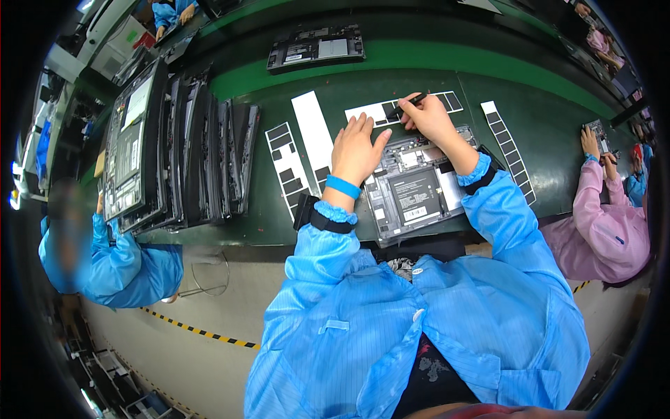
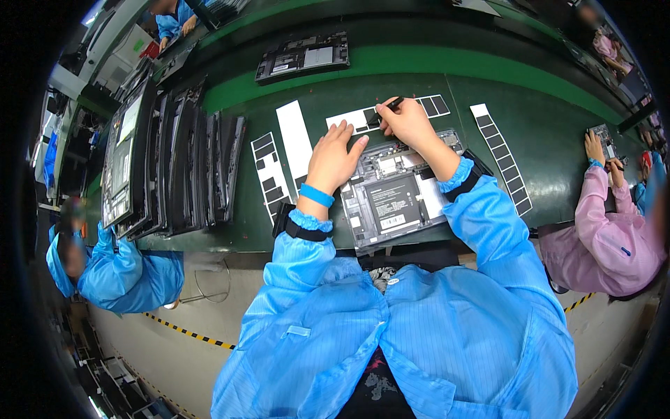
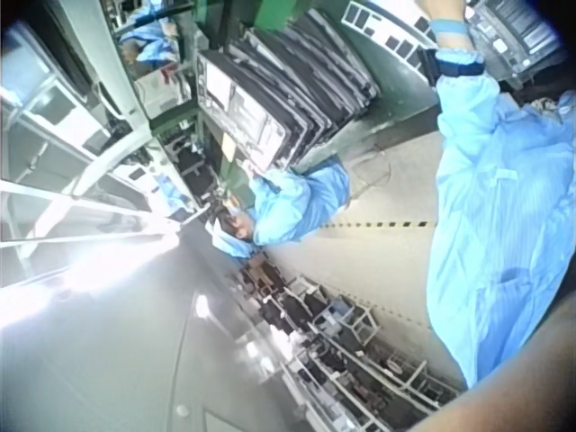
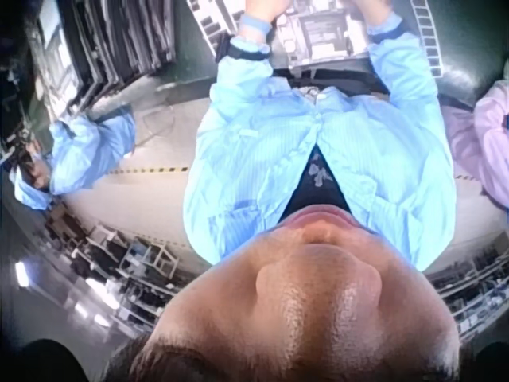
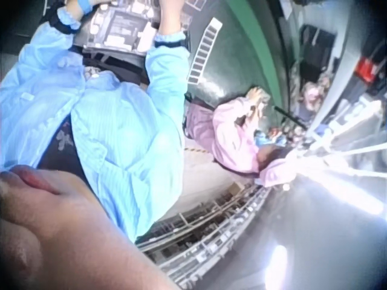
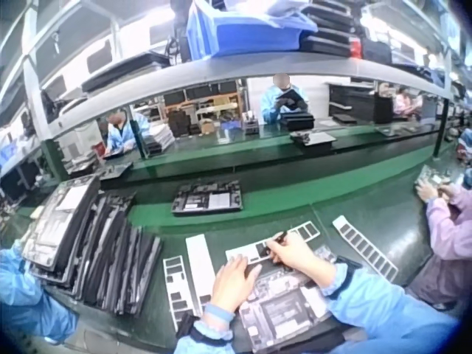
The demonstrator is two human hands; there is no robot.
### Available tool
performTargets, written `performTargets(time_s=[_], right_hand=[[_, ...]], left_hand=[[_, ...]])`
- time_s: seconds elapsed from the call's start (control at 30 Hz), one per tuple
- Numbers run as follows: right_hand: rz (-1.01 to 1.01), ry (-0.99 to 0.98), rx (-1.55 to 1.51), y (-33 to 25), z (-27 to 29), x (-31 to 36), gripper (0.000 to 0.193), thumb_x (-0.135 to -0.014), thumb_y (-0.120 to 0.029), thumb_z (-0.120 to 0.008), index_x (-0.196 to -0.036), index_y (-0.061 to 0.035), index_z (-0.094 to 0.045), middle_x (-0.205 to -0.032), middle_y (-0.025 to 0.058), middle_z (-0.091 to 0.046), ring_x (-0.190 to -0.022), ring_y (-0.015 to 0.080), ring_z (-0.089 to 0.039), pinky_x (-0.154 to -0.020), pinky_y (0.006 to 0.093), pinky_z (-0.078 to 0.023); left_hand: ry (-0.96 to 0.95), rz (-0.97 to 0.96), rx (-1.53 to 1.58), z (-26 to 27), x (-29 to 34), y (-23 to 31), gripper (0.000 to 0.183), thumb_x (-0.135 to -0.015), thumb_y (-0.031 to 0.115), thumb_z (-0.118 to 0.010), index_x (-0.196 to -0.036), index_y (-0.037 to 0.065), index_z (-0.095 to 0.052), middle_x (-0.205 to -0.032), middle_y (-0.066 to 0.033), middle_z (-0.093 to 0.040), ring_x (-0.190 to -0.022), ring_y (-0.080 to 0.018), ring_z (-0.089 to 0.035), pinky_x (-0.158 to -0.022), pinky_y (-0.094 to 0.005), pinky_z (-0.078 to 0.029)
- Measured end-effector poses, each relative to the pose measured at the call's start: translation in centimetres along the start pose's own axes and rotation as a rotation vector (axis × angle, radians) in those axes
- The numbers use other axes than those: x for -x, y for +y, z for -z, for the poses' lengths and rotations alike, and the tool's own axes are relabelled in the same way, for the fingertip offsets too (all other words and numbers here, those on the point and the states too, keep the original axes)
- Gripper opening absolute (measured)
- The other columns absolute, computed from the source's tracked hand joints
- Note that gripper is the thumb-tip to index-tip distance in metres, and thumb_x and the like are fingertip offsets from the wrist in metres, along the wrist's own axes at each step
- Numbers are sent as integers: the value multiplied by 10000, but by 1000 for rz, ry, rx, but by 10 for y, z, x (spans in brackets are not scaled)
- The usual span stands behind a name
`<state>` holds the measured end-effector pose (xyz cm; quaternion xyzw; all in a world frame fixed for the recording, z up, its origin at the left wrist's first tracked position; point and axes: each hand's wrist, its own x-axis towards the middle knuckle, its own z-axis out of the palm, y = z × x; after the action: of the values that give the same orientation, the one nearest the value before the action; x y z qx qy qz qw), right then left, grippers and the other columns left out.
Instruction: Applying stickers and marking internal components of laptop computers on an assembly line.
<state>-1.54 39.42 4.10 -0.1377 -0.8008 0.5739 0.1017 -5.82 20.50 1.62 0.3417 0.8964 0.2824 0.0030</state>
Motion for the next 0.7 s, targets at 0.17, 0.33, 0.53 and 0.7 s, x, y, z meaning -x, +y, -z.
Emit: performTargets(time_s=[0.17,0.33,0.53,0.7], right_hand=[[20,127,126,6,1,0,237,-881,-195,-645,-916,39,-657,-754,105,-677,-660,140,-665,-619,243,-532],[29,113,33,16,3,3,282,-839,-220,-647,-937,41,-685,-731,117,-702,-681,155,-692,-662,262,-542],[84,89,-20,18,1,-2,250,-836,-164,-665,-946,60,-678,-778,138,-706,-723,172,-706,-676,266,-559],[90,70,-66,7,-2,3,244,-849,-137,-665,-951,84,-661,-803,152,-699,-733,184,-706,-675,264,-564]], left_hand=[[-1,-14,-26,2,0,2,568,-933,454,-472,-1269,3,-549,-1389,-199,-459,-1331,-363,-372,-1093,-441,-298],[12,-18,-17,-4,2,2,562,-934,448,-474,-1263,0,-554,-1382,-207,-464,-1322,-373,-381,-1090,-434,-301],[67,-51,-46,-7,0,-2,585,-924,479,-482,-1245,-2,-568,-1356,-178,-500,-1296,-346,-417,-1075,-460,-314],[65,-35,-36,-4,-1,-3,578,-921,476,-487,-1234,-1,-580,-1350,-175,-506,-1293,-341,-422,-1073,-440,-319]])
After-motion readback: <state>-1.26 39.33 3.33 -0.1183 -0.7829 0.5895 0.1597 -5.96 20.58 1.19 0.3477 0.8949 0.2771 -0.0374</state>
